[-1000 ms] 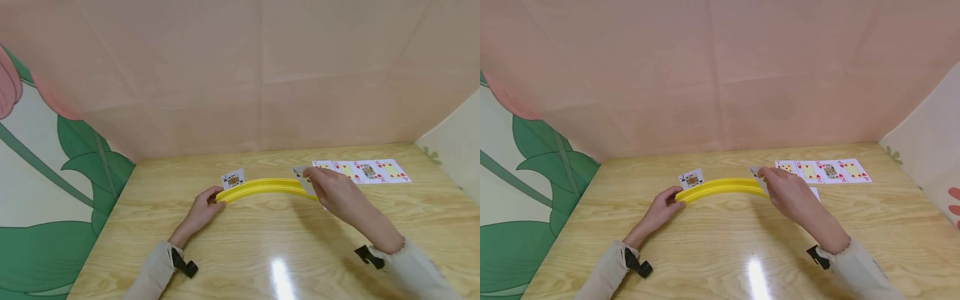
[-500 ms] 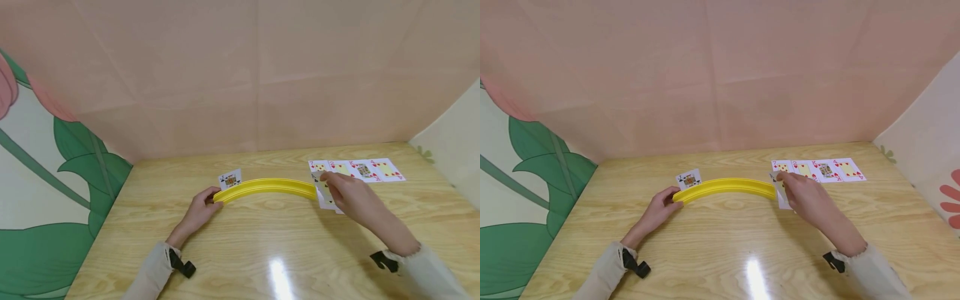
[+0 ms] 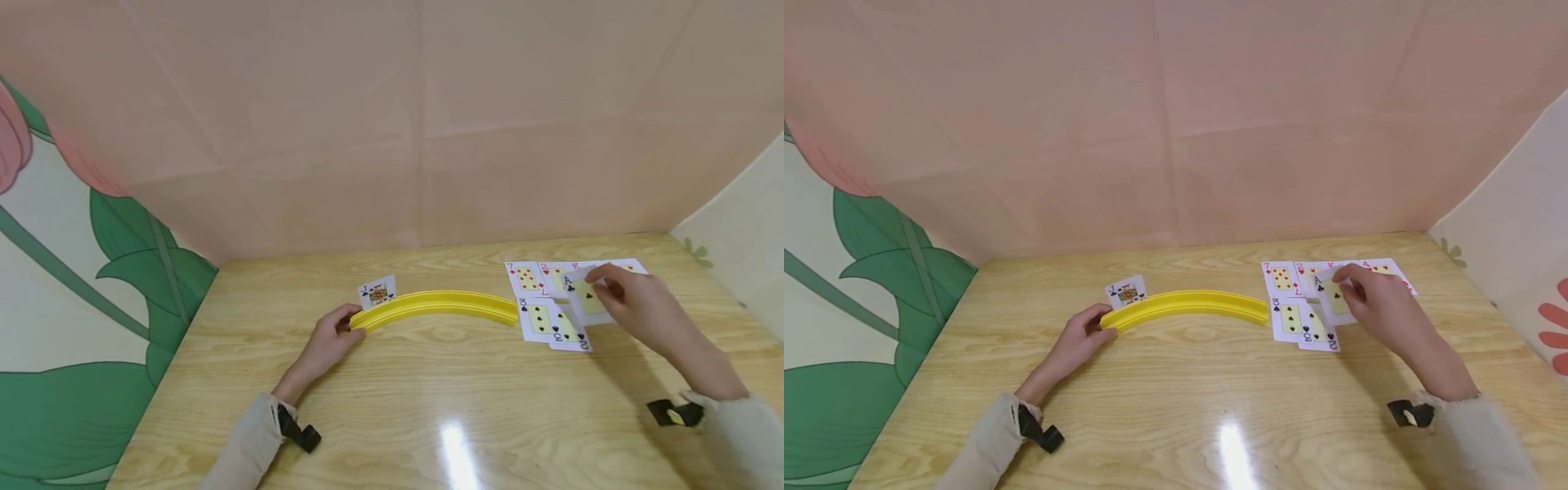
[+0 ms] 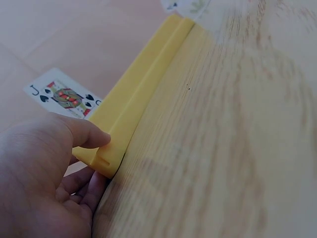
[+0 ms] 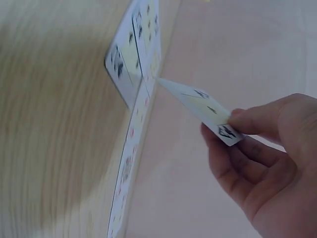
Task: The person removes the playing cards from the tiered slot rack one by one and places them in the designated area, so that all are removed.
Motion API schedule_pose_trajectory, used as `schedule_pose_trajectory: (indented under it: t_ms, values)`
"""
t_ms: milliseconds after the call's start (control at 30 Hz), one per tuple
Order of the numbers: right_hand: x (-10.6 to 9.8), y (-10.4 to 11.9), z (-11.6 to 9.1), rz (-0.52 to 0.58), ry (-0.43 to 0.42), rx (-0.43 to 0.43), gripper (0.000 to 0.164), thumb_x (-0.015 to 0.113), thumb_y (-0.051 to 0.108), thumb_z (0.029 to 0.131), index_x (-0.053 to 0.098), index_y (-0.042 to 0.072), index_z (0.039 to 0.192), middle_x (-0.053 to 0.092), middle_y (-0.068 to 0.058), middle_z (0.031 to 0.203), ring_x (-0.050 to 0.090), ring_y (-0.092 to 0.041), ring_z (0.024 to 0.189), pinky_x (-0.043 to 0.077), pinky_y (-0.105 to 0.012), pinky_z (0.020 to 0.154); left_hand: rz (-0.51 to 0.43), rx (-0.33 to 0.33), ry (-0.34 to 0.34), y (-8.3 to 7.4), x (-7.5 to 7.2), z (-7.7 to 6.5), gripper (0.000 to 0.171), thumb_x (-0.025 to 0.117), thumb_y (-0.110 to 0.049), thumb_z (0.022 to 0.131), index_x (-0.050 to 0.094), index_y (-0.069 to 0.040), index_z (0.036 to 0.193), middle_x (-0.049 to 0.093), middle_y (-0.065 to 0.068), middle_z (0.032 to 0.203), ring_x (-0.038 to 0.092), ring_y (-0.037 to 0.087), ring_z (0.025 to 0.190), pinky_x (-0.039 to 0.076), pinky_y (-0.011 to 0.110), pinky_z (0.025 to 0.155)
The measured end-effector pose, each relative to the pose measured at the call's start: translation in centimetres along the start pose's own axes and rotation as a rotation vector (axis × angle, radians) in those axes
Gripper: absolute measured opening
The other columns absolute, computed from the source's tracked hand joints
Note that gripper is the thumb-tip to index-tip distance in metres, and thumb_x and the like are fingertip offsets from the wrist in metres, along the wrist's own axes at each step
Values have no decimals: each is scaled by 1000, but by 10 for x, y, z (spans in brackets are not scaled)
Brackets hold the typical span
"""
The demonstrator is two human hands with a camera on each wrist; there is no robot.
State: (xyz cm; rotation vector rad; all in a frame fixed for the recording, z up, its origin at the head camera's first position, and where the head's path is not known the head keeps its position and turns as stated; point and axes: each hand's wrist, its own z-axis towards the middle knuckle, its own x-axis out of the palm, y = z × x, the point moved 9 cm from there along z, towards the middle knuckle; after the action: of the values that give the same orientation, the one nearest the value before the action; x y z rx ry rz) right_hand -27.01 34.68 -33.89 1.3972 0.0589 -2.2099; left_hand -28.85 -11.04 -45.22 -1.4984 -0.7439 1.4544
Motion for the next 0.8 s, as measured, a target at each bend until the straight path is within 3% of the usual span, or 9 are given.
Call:
schedule_pose_trajectory:
  t_ms: [233, 467, 600, 800]
  values:
    - [11, -38, -10, 28, 147, 65, 12, 68, -3, 88, 68, 3, 98, 50, 5, 60, 34, 0, 49, 32, -24, 44, 8, -3, -5, 0, 0, 1, 33, 72, -8, 90, 66, -12, 122, 66, 3, 116, 61, 18, 101, 52, 37, 89]
    - [38, -61, -22, 11, 316, 121, 8, 66, 3, 91, 66, 4, 100, 47, 4, 66, 37, -9, 56, 32, -25, 49, 12, -2, -3, 3, 1, -1, 34, 72, -8, 91, 66, -12, 124, 66, 4, 117, 61, 18, 103, 52, 37, 90]
    - [45, -64, -25, 6, 338, 102, 12, 68, 3, 90, 63, 5, 101, 47, 1, 68, 41, -12, 60, 34, -27, 53, 7, 3, 4, 0, 2, -1, 35, 71, -8, 91, 65, -11, 125, 65, 4, 118, 61, 18, 104, 52, 37, 90]
    - [52, -60, -27, 7, 352, 43, 24, 74, 1, 83, 59, 4, 102, 37, 3, 66, 34, -10, 59, 29, -28, 55, 2, 14, 14, -2, 1, -1, 35, 70, -7, 91, 65, -10, 126, 65, 5, 119, 61, 19, 105, 53, 36, 90]
